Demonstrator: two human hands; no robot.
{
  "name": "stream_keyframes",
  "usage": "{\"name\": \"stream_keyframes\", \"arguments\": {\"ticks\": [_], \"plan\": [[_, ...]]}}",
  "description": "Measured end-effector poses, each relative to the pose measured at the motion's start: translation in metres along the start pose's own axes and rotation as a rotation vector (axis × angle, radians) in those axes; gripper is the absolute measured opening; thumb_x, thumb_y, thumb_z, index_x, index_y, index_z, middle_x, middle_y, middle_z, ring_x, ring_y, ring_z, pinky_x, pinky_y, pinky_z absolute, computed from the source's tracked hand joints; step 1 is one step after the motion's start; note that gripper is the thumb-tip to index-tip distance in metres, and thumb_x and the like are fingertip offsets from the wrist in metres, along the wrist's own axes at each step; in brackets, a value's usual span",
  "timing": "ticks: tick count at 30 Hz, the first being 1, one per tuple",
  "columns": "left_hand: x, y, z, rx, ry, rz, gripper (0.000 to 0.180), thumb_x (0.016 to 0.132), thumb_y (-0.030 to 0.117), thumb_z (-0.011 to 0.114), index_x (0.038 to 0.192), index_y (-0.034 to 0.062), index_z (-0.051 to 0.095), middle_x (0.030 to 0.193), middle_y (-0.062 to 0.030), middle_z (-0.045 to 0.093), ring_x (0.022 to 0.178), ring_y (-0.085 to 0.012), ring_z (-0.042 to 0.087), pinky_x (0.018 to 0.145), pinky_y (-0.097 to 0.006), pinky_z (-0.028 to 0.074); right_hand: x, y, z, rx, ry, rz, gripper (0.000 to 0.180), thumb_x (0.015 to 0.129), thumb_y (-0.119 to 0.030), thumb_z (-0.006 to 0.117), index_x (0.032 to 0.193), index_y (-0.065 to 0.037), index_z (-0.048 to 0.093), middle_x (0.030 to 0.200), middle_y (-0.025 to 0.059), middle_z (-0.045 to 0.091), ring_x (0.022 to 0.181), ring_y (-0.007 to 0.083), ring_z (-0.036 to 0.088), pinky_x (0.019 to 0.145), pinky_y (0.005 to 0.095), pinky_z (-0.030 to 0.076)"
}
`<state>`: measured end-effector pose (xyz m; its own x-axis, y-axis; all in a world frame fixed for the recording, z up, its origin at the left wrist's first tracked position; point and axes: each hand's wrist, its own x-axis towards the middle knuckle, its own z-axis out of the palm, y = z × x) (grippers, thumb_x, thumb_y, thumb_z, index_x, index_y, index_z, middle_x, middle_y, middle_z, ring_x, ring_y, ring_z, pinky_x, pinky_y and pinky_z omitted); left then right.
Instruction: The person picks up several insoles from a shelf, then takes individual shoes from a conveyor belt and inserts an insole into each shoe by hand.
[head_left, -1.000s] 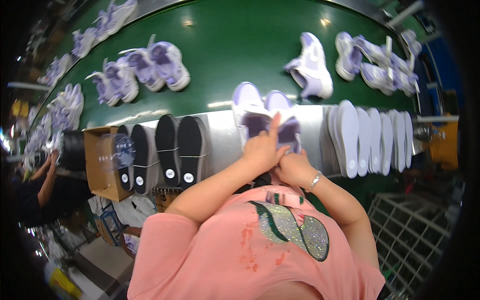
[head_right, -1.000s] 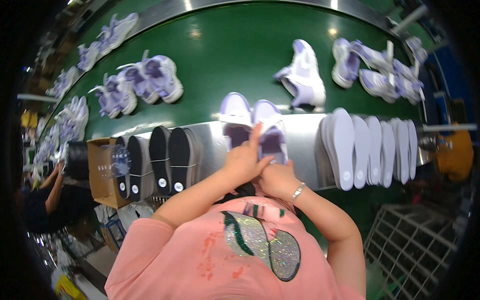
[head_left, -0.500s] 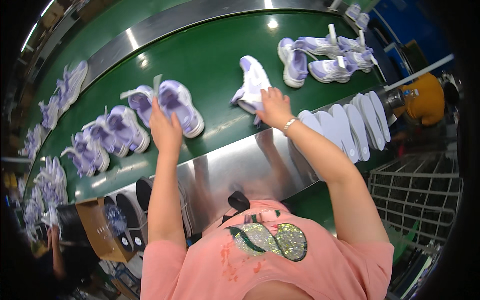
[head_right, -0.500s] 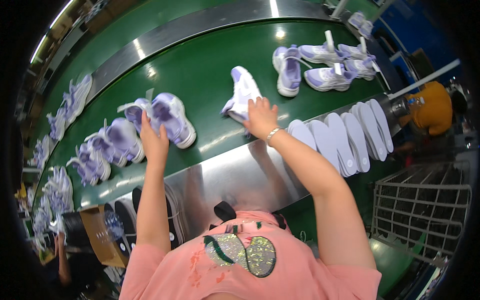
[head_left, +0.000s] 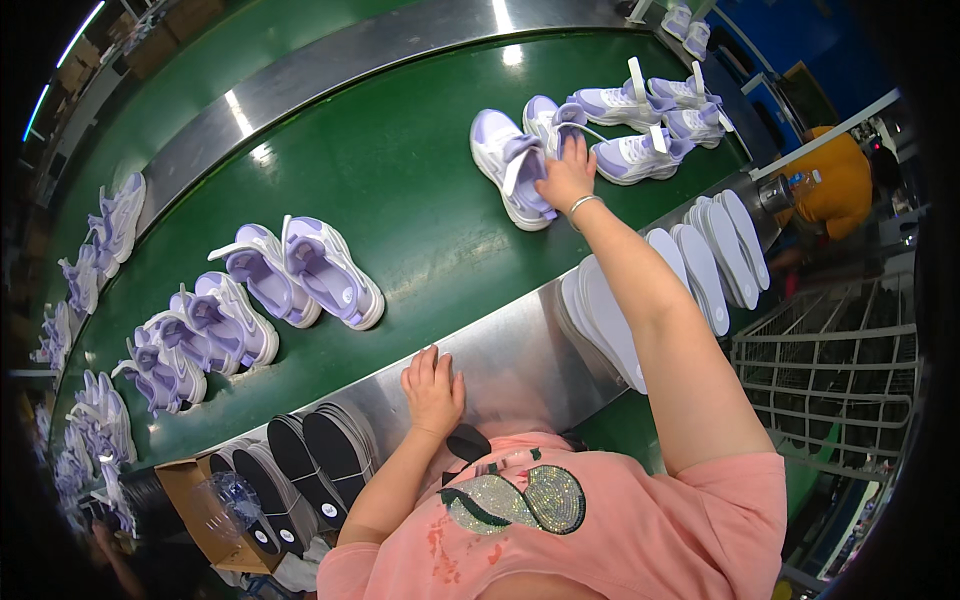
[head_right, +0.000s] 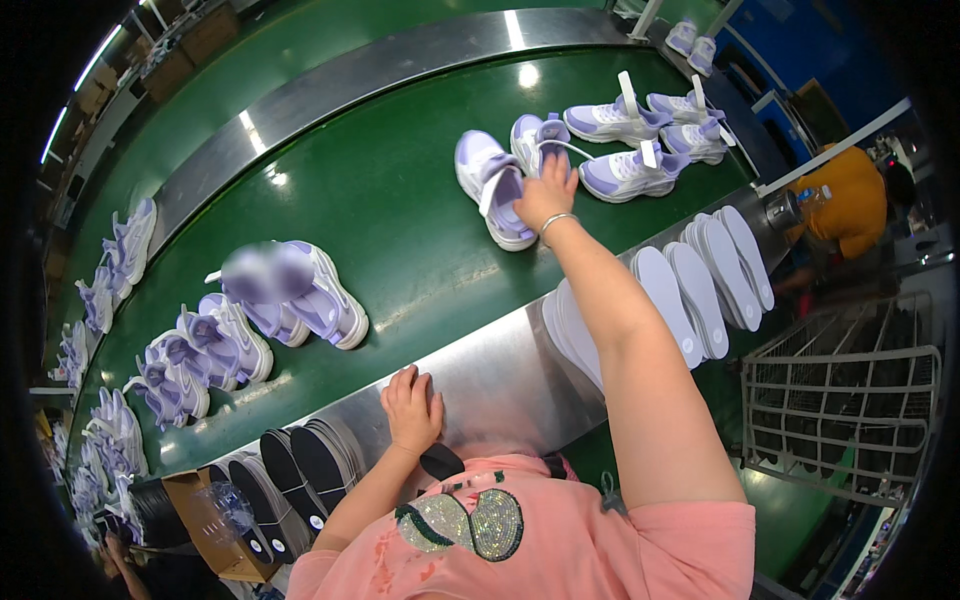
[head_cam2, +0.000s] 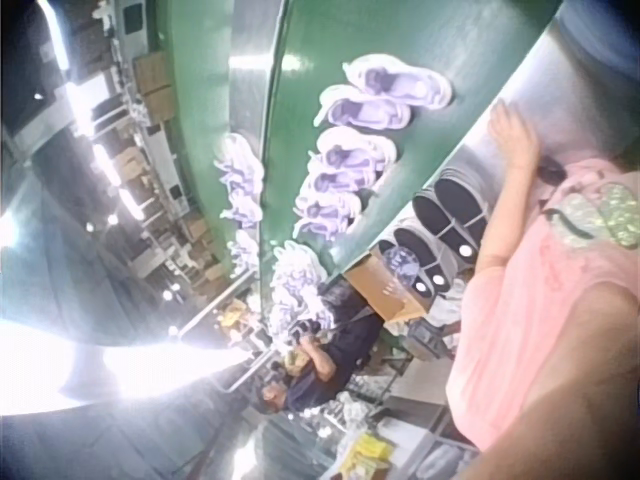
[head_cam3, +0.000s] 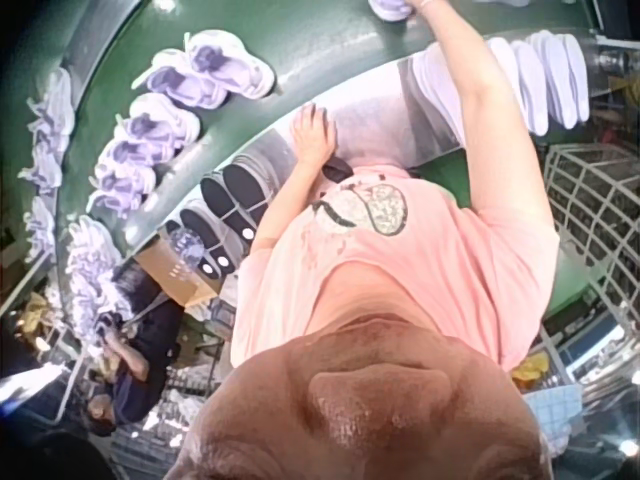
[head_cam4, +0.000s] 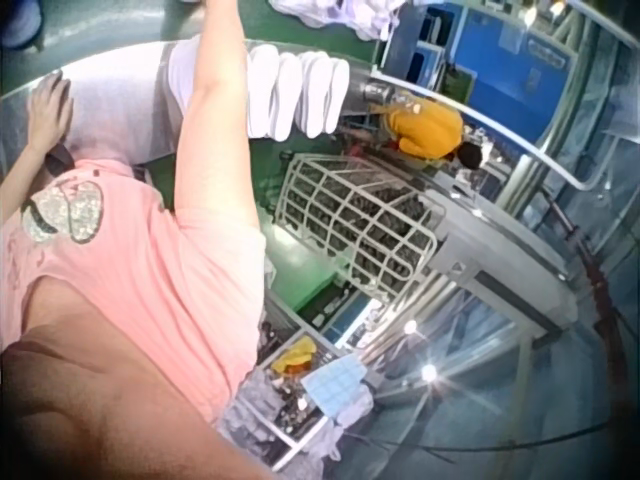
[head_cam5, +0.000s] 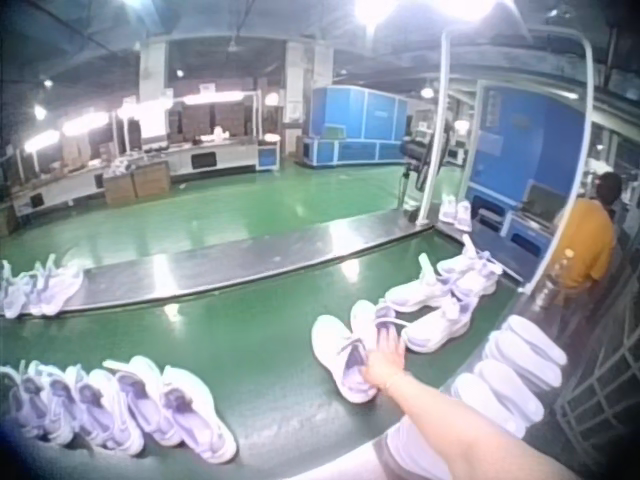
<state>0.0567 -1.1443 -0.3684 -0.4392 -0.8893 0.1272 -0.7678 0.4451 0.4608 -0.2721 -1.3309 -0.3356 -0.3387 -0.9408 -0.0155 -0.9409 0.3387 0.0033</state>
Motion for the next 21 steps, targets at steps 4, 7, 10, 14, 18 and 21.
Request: {"name": "stream_keyframes", "arguments": {"ticks": [4,7,10,14,18,21], "plan": [[0.002,0.002,-0.001,0.019,0.007,0.007,0.037,0.072,0.021,0.059,0.104,0.0042,0.052,0.118,-0.0137,0.045,0.112,-0.0297,0.037,0.092,-0.044,0.026,0.012,0.011,-0.008,0.053,-0.372,0.022,0.036,0.069,-0.035,0.057,0.095,-0.011,0.064,0.098,0.0136,0.062,0.095,0.0291,0.057,0.086,0.0444,0.035],[0.004,0.004,0.001,-0.066,0.053,-0.081,0.039,0.072,0.022,0.06,0.105,0.0039,0.051,0.116,-0.0141,0.046,0.111,-0.03,0.039,0.092,-0.044,0.026,-0.007,-0.017,-0.024,0.072,-0.317,-0.067,0.028,0.069,-0.029,0.054,0.084,-0.009,0.066,0.089,0.0136,0.064,0.086,0.0288,0.06,0.083,0.046,0.035],[0.029,0.015,0.004,-0.425,0.05,-0.354,0.046,0.075,0.025,0.059,0.111,-0.0007,0.047,0.115,-0.0174,0.047,0.108,-0.0346,0.041,0.093,-0.041,0.03,-0.062,-0.049,-0.064,0.098,-0.328,-0.231,0.025,0.068,-0.028,0.054,0.076,-0.008,0.066,0.083,0.0139,0.064,0.08,0.0287,0.061,0.078,0.0458,0.036],[0.052,0.037,-0.016,-0.552,0.228,-0.206,0.066,0.072,0.023,0.063,0.126,0.001,0.033,0.128,-0.02,0.035,0.118,-0.0356,0.03,0.099,-0.042,0.022,-0.153,-0.073,-0.086,0.052,-0.424,-0.447,0.023,0.067,-0.029,0.055,0.07,-0.008,0.065,0.073,0.0132,0.063,0.071,0.0265,0.061,0.074,0.0421,0.036],[0.026,0.05,-0.026,-0.375,0.138,-0.042,0.062,0.07,0.019,0.063,0.124,0.0063,0.038,0.127,-0.016,0.039,0.119,-0.0349,0.03,0.097,-0.043,0.023,-0.242,-0.053,-0.07,0.124,-0.247,-0.573,0.02,0.069,-0.024,0.054,0.07,-0.006,0.064,0.07,0.0124,0.06,0.073,0.026,0.056,0.083,0.0409,0.032],[0.006,0.044,-0.022,-0.397,0.166,-0.04,0.059,0.069,0.017,0.064,0.122,0.0064,0.04,0.124,-0.0128,0.043,0.118,-0.0356,0.032,0.097,-0.043,0.024,-0.276,-0.031,-0.064,0.153,-0.188,-0.606,0.021,0.069,-0.025,0.054,0.071,-0.006,0.063,0.073,0.0128,0.059,0.073,0.0257,0.056,0.085,0.042,0.031]]}}
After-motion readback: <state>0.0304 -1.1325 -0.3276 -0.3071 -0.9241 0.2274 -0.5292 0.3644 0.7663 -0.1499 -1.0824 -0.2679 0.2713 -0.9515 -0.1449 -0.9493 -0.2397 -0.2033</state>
